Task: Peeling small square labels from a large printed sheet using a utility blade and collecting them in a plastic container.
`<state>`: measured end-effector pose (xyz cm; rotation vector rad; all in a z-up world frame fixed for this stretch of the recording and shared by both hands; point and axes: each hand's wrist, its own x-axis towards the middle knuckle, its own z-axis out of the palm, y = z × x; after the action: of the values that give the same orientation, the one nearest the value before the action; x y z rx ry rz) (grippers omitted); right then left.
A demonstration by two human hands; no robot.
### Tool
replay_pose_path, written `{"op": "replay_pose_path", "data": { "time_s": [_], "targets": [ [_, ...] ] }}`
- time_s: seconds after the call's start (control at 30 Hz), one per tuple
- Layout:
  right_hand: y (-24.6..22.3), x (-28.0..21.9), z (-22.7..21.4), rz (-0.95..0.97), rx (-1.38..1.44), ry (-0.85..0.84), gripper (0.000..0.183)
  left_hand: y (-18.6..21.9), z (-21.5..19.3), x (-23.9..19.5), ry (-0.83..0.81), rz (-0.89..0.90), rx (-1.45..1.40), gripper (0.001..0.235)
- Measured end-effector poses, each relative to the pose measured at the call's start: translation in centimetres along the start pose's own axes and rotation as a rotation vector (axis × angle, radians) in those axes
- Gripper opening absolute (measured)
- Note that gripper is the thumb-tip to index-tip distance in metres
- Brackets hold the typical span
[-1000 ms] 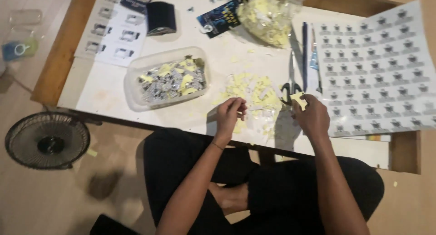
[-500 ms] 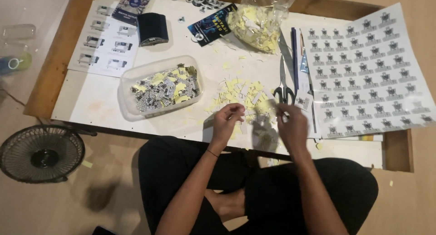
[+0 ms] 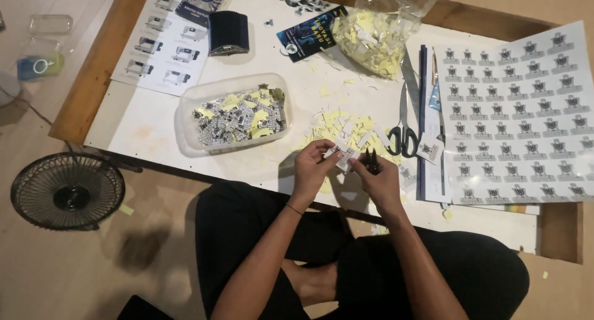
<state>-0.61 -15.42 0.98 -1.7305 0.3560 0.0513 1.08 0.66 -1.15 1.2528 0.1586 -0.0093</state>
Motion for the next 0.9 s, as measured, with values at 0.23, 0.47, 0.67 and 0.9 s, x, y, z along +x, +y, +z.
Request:
{"op": "replay_pose_path", "data": {
  "time_s": [0.23,0.47,0.67,0.9],
  "targets": [
    [-1.0,-0.1,0.1,-0.045,0.027,0.042,0.023,0.1,0.0,-0.1,-0.155,-0.048,-0.07,0.045],
    [-2.4,-1.4,0.5,0.04,0.008,-0.261,0.05,0.0,-0.8,0.9,-0.013,0.06,-0.072,0.03],
    [0.3,-0.5,0.9,-0.016,-0.054,-0.294,0.042,1.0,-0.6,0.7,-0.041,0.077,-0.044,0.03],
    [1.3,-0.3,1.1,-0.002,0.019,-0.326,0.042,1.8,-0.5,0.1,-0.021,0.091,0.033,0.035]
  ]
}}
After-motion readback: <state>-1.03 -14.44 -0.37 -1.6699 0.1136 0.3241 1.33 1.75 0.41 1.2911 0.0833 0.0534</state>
